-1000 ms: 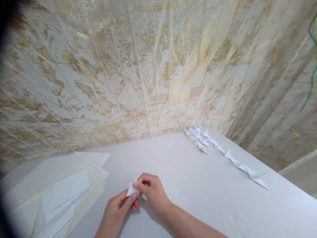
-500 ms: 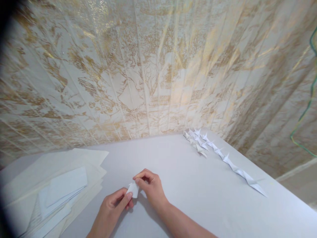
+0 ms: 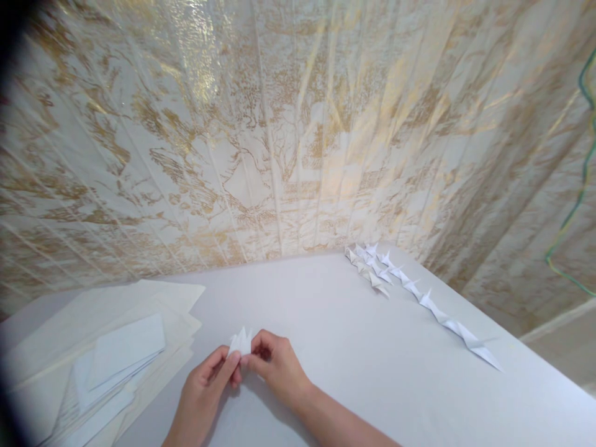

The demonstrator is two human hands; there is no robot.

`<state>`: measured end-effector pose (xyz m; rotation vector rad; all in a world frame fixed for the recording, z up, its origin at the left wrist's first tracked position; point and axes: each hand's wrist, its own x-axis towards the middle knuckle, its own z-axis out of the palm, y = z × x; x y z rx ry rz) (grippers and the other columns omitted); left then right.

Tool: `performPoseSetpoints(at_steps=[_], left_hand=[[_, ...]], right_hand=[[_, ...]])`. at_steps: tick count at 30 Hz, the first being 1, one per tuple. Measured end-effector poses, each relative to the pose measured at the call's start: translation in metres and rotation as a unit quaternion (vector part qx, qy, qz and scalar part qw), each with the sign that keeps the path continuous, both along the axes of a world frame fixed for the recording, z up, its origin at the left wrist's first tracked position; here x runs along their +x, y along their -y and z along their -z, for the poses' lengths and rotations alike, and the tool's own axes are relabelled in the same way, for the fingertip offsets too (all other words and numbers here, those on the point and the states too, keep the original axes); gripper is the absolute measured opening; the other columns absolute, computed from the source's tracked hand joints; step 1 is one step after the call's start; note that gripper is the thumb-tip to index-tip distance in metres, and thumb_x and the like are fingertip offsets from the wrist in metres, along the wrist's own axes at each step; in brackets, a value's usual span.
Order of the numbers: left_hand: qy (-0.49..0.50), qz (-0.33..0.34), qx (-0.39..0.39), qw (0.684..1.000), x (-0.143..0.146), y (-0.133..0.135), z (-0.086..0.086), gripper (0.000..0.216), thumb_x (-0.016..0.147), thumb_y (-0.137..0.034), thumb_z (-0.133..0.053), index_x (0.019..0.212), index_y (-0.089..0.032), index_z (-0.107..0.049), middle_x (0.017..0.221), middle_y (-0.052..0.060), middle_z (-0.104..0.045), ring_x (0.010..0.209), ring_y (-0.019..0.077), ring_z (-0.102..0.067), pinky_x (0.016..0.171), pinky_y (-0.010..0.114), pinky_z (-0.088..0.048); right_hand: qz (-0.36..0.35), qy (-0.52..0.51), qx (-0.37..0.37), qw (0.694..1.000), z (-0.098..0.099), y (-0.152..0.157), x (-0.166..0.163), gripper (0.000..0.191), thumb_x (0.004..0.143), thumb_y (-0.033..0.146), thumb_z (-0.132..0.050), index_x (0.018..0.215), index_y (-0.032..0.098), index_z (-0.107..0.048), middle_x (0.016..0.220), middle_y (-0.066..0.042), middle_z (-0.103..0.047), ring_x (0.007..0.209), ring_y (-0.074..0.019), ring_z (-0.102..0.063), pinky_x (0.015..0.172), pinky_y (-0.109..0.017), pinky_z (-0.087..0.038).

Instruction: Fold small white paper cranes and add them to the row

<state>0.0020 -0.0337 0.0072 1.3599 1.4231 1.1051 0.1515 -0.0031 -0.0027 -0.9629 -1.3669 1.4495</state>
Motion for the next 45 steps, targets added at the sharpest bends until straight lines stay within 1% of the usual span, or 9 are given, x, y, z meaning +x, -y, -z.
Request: performPoseSetpoints(at_steps=[3, 10, 12, 16, 21, 27, 33, 39, 45], left_hand=[[0.003, -0.005, 0.005, 1.0, 0.0, 0.001, 0.002, 0.048, 0.083, -0.064, -0.054, 0.063, -0.021, -0.053, 0.055, -0.005, -0.047, 0.055, 0.0141, -0.047, 0.055, 0.023, -0.038], [0.008, 0.0, 0.013, 1.0, -0.002, 0.0, 0.003, 0.045, 0.087, -0.059, -0.053, 0.064, -0.021, -0.055, 0.055, -0.004, -0.05, 0.055, 0.0145, -0.049, 0.056, 0.023, -0.038], [0.004, -0.006, 0.015, 1.0, -0.001, -0.001, 0.001, 0.044, 0.087, -0.058, -0.052, 0.064, -0.021, -0.056, 0.054, -0.004, -0.051, 0.054, 0.0147, -0.049, 0.056, 0.023, -0.039], [0.003, -0.004, 0.01, 1.0, 0.001, -0.001, -0.002, 0.04, 0.088, -0.053, -0.052, 0.065, -0.021, -0.057, 0.055, -0.004, -0.054, 0.054, 0.0149, -0.051, 0.057, 0.024, -0.04], [0.003, 0.011, 0.0, 1.0, 0.002, 0.001, -0.002, 0.035, 0.087, -0.048, -0.056, 0.066, -0.02, -0.059, 0.057, -0.003, -0.056, 0.056, 0.0151, -0.051, 0.059, 0.024, -0.039], [-0.035, 0.028, 0.003, 0.999, 0.002, 0.002, -0.001, 0.035, 0.091, -0.044, -0.051, 0.066, -0.02, -0.056, 0.056, -0.004, -0.053, 0.056, 0.0151, -0.05, 0.058, 0.024, -0.036], [-0.055, 0.038, 0.002, 0.998, 0.004, 0.004, -0.001, 0.032, 0.09, -0.04, -0.052, 0.065, -0.02, -0.056, 0.056, -0.004, -0.054, 0.055, 0.0149, -0.051, 0.057, 0.023, -0.036], [-0.057, 0.034, 0.007, 0.998, 0.003, 0.001, 0.001, 0.028, 0.09, -0.037, -0.048, 0.068, -0.021, -0.054, 0.058, -0.004, -0.054, 0.056, 0.0151, -0.051, 0.057, 0.023, -0.036], [-0.062, 0.032, 0.018, 0.997, 0.001, 0.002, 0.001, 0.025, 0.09, -0.037, -0.05, 0.074, -0.02, -0.06, 0.056, -0.005, -0.054, 0.055, 0.0159, -0.053, 0.057, 0.024, -0.039]], right_hand=[[0.007, 0.021, 0.001, 1.0, -0.001, 0.0, 0.001, 0.029, 0.076, 0.038, -0.072, 0.063, 0.018, -0.055, 0.055, 0.005, -0.053, 0.054, -0.0102, -0.043, 0.056, -0.024, -0.033], [-0.008, 0.013, 0.007, 1.0, -0.003, -0.002, 0.004, 0.029, 0.083, 0.042, -0.064, 0.067, 0.018, -0.06, 0.056, 0.002, -0.059, 0.055, -0.0125, -0.05, 0.06, -0.025, -0.039], [0.004, 0.021, 0.029, 0.999, -0.002, -0.002, 0.005, 0.029, 0.086, 0.043, -0.062, 0.07, 0.018, -0.062, 0.059, 0.002, -0.059, 0.058, -0.0132, -0.05, 0.061, -0.026, -0.039], [0.058, 0.018, 0.088, 0.994, -0.003, -0.003, 0.009, 0.019, 0.089, 0.039, -0.06, 0.086, 0.02, -0.064, 0.074, 0.0, -0.061, 0.068, -0.0153, -0.052, 0.066, -0.027, -0.039], [0.087, 0.035, 0.136, 0.986, -0.005, -0.005, 0.012, 0.014, 0.087, 0.032, -0.06, 0.081, 0.021, -0.065, 0.076, 0.0, -0.057, 0.069, -0.016, -0.05, 0.067, -0.028, -0.038], [0.075, 0.031, 0.117, 0.99, -0.005, -0.007, 0.012, 0.014, 0.085, 0.03, -0.063, 0.074, 0.02, -0.063, 0.072, 0.0, -0.054, 0.069, -0.0163, -0.047, 0.066, -0.029, -0.037], [0.072, 0.01, 0.109, 0.991, 0.0, -0.007, 0.012, 0.011, 0.084, 0.029, -0.065, 0.078, 0.021, -0.062, 0.071, 0.001, -0.053, 0.068, -0.0162, -0.047, 0.066, -0.03, -0.036], [0.042, 0.055, 0.188, 0.98, -0.004, -0.005, 0.011, 0.013, 0.087, 0.03, -0.066, 0.078, 0.023, -0.061, 0.076, 0.0, -0.054, 0.073, -0.0178, -0.049, 0.069, -0.03, -0.039], [0.03, 0.155, 0.288, 0.945, -0.003, -0.005, 0.013, 0.012, 0.093, 0.029, -0.061, 0.085, 0.023, -0.068, 0.081, -0.003, -0.06, 0.083, -0.0207, -0.053, 0.076, -0.034, -0.041]])
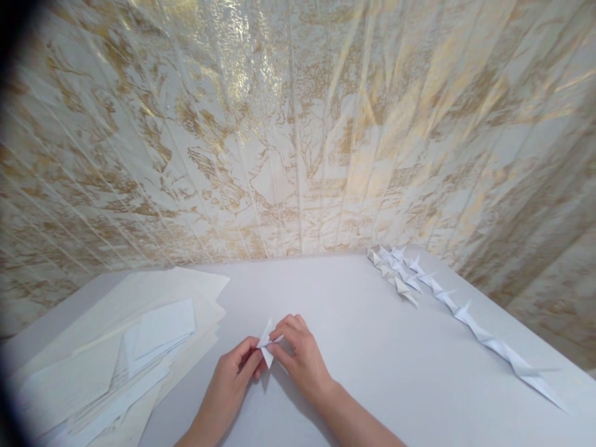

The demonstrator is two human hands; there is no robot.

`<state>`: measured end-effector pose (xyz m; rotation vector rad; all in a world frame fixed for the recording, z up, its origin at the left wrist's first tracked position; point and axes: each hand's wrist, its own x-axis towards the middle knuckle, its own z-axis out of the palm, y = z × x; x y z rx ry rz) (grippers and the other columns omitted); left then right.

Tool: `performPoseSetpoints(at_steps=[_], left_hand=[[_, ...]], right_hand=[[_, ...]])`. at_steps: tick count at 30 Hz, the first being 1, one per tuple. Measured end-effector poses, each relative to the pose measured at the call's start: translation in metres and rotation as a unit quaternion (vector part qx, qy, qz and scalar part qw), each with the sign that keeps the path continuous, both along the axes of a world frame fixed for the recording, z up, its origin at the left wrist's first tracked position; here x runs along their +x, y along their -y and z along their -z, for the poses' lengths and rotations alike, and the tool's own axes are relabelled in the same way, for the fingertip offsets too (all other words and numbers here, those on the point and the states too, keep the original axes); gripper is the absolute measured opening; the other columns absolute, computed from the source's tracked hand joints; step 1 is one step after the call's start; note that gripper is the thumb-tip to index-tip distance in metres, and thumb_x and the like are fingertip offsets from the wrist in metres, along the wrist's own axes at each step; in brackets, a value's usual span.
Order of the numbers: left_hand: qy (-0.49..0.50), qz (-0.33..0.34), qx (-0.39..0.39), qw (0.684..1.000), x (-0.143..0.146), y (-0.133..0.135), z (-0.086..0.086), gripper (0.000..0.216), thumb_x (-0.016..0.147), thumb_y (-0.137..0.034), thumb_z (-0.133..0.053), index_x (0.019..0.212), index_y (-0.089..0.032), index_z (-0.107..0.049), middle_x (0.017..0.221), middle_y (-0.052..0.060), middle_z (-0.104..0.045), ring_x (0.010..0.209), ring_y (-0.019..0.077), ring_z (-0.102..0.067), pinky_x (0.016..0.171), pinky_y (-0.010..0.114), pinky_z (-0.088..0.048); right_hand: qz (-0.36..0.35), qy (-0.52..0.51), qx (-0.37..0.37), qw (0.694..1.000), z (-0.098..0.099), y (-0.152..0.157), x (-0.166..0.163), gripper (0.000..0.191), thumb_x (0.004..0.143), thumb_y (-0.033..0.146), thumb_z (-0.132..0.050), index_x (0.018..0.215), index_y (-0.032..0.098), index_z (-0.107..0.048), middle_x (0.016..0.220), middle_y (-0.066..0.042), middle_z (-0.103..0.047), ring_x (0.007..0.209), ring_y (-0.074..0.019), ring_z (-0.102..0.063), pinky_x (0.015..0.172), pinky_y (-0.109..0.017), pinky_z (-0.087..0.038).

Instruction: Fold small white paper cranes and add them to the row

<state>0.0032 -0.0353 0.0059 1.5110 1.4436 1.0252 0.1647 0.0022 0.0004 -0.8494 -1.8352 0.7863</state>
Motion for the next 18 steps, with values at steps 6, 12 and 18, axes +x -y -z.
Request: performPoseSetpoints(at_steps=[6, 12, 18], left_hand=[[-0.024, -0.065, 0.059, 0.996, -0.004, 0.001, 0.001, 0.021, 0.093, -0.037, -0.046, 0.105, -0.023, -0.056, 0.103, 0.005, -0.064, 0.087, 0.0213, -0.061, 0.07, 0.029, -0.048], [-0.153, -0.01, 0.151, 0.977, -0.005, -0.005, 0.009, 0.011, 0.083, -0.019, -0.057, 0.09, -0.024, -0.064, 0.095, 0.004, -0.063, 0.096, 0.0255, -0.056, 0.087, 0.04, -0.047], [-0.193, -0.003, 0.144, 0.971, -0.006, -0.007, 0.014, 0.009, 0.08, -0.013, -0.062, 0.081, -0.022, -0.065, 0.092, 0.005, -0.062, 0.091, 0.0279, -0.053, 0.081, 0.044, -0.044]], right_hand=[[0.048, 0.094, 0.041, 0.994, 0.003, -0.003, 0.003, 0.009, 0.088, 0.013, -0.067, 0.082, 0.021, -0.068, 0.082, -0.003, -0.063, 0.083, -0.0206, -0.053, 0.074, -0.033, -0.043], [0.041, 0.205, 0.011, 0.978, 0.004, -0.002, 0.0, 0.017, 0.08, 0.005, -0.072, 0.082, 0.021, -0.071, 0.089, -0.002, -0.065, 0.091, -0.0209, -0.053, 0.082, -0.033, -0.045], [0.046, 0.227, -0.003, 0.973, -0.001, -0.002, -0.001, 0.017, 0.078, 0.004, -0.074, 0.081, 0.021, -0.072, 0.091, -0.001, -0.068, 0.093, -0.0209, -0.055, 0.085, -0.033, -0.044]])
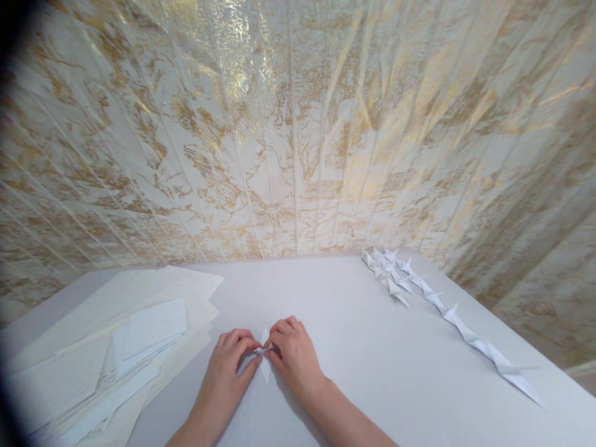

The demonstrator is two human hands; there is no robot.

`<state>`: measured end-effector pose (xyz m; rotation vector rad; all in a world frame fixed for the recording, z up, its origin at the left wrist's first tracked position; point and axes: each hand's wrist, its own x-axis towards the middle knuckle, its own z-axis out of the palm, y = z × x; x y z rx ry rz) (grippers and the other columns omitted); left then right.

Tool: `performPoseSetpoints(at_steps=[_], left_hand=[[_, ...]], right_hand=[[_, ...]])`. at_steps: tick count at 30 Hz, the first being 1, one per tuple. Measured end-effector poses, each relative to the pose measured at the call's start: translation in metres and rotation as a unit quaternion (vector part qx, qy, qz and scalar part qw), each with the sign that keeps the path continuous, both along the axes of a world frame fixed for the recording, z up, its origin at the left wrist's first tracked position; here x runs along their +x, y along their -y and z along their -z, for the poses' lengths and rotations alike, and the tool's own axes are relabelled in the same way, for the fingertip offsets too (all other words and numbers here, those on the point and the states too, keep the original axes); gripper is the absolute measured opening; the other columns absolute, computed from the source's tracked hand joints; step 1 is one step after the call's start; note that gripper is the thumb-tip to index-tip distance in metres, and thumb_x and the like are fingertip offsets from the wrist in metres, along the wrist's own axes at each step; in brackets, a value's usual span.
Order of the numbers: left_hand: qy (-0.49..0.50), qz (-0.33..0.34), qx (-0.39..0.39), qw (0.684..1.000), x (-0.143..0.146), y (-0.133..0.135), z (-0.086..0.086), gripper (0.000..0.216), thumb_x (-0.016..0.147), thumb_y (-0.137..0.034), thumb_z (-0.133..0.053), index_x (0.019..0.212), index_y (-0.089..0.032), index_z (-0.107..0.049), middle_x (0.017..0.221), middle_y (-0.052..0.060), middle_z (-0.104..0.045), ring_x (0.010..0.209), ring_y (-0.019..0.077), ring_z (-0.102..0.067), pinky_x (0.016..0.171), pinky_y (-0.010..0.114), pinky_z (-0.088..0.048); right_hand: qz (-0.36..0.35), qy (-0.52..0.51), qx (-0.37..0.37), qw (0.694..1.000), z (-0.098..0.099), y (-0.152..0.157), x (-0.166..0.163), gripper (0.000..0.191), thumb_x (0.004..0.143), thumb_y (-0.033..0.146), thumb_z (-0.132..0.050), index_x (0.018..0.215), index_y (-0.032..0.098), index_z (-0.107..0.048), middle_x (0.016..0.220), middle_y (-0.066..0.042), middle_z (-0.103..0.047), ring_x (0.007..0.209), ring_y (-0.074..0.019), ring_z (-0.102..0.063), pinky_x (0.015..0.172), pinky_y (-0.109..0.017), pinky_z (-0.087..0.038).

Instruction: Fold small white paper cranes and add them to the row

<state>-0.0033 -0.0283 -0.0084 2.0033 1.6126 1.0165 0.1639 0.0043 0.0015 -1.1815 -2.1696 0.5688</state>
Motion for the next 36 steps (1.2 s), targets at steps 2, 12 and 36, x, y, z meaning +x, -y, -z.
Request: performPoseSetpoints(at_steps=[2, 12, 36], left_hand=[[-0.007, 0.001, -0.001, 1.0, -0.001, 0.0, 0.0, 0.009, 0.081, -0.013, -0.061, 0.078, -0.022, -0.063, 0.091, 0.005, -0.062, 0.09, 0.0273, -0.053, 0.08, 0.043, -0.043], [-0.007, 0.003, -0.007, 1.0, 0.003, 0.0, -0.005, 0.015, 0.081, -0.01, -0.063, 0.071, -0.021, -0.057, 0.088, 0.005, -0.061, 0.09, 0.0265, -0.053, 0.08, 0.042, -0.043], [0.017, 0.036, -0.009, 0.999, 0.003, 0.002, -0.012, 0.015, 0.088, -0.023, -0.05, 0.078, -0.024, -0.06, 0.091, 0.004, -0.064, 0.092, 0.0252, -0.056, 0.081, 0.041, -0.049]], right_hand=[[0.002, 0.013, 0.004, 1.0, -0.003, 0.001, 0.0, 0.018, 0.078, 0.003, -0.074, 0.079, 0.021, -0.072, 0.089, -0.001, -0.069, 0.093, -0.0207, -0.055, 0.084, -0.033, -0.044], [-0.012, 0.125, 0.026, 0.992, -0.008, 0.005, -0.003, 0.012, 0.082, 0.009, -0.072, 0.087, 0.02, -0.07, 0.093, -0.001, -0.07, 0.098, -0.0212, -0.056, 0.084, -0.032, -0.041], [0.153, 0.397, 0.157, 0.891, -0.068, -0.063, 0.317, 0.018, 0.085, 0.013, -0.055, 0.081, 0.022, -0.069, 0.088, -0.009, -0.073, 0.095, -0.0281, -0.058, 0.084, -0.038, -0.044]])
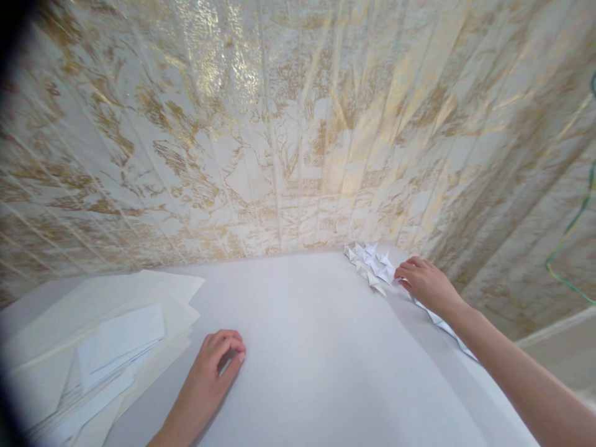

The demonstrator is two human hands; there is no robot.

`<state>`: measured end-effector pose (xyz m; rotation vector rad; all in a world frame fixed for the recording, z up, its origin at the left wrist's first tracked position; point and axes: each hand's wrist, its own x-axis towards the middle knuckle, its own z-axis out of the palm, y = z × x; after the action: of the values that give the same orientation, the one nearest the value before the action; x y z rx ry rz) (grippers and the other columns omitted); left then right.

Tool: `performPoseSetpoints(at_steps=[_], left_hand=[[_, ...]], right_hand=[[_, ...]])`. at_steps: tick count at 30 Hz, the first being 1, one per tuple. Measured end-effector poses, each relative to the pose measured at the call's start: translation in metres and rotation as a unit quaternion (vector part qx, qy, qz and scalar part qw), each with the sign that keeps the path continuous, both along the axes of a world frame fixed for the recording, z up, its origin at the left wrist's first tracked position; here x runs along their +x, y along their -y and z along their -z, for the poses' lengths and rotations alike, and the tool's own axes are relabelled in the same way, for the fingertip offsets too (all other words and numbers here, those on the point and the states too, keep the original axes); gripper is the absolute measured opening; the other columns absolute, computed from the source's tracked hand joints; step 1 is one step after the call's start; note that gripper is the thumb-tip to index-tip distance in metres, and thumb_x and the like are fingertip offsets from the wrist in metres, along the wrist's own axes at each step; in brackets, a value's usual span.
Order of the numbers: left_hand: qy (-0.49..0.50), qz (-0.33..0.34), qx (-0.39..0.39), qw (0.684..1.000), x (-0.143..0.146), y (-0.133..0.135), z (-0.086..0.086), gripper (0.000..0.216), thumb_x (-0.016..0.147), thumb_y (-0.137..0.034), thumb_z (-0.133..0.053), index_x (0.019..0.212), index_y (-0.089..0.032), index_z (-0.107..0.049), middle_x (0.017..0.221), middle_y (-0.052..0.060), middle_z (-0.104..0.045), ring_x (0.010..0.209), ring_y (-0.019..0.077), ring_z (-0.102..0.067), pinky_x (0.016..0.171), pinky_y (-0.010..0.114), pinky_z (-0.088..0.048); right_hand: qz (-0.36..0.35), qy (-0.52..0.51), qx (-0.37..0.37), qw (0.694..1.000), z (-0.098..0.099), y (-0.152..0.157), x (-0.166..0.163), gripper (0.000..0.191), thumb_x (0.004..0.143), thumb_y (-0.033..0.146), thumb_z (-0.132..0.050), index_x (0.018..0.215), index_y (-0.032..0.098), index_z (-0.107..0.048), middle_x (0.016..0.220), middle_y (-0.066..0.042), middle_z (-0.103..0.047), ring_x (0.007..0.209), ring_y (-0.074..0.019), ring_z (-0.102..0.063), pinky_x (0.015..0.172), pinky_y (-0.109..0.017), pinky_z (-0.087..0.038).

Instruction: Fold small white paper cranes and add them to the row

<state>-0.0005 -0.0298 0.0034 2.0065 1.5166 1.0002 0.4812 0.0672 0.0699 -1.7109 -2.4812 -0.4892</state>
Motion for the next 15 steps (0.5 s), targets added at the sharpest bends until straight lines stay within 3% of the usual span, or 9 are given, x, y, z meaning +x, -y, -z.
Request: performPoseSetpoints(at_steps=[7, 15], left_hand=[[-0.01, -0.002, -0.006, 1.0, -0.002, 0.0, 0.004, 0.015, 0.088, -0.024, -0.049, 0.078, -0.024, -0.061, 0.093, 0.004, -0.064, 0.094, 0.0252, -0.056, 0.082, 0.041, -0.049], [-0.009, -0.005, -0.013, 1.0, 0.0, -0.001, -0.001, 0.015, 0.088, -0.025, -0.049, 0.077, -0.025, -0.059, 0.093, 0.004, -0.064, 0.095, 0.0259, -0.055, 0.082, 0.042, -0.049]], right_hand=[[0.014, 0.001, -0.017, 1.0, 0.036, -0.014, 0.006, 0.019, 0.08, 0.007, -0.056, 0.077, 0.021, -0.069, 0.087, -0.013, -0.074, 0.093, -0.0298, -0.057, 0.082, -0.04, -0.041], [0.027, -0.021, -0.003, 0.999, 0.03, -0.016, 0.028, 0.015, 0.085, 0.017, -0.056, 0.084, 0.022, -0.07, 0.09, -0.011, -0.073, 0.094, -0.028, -0.057, 0.083, -0.037, -0.042]])
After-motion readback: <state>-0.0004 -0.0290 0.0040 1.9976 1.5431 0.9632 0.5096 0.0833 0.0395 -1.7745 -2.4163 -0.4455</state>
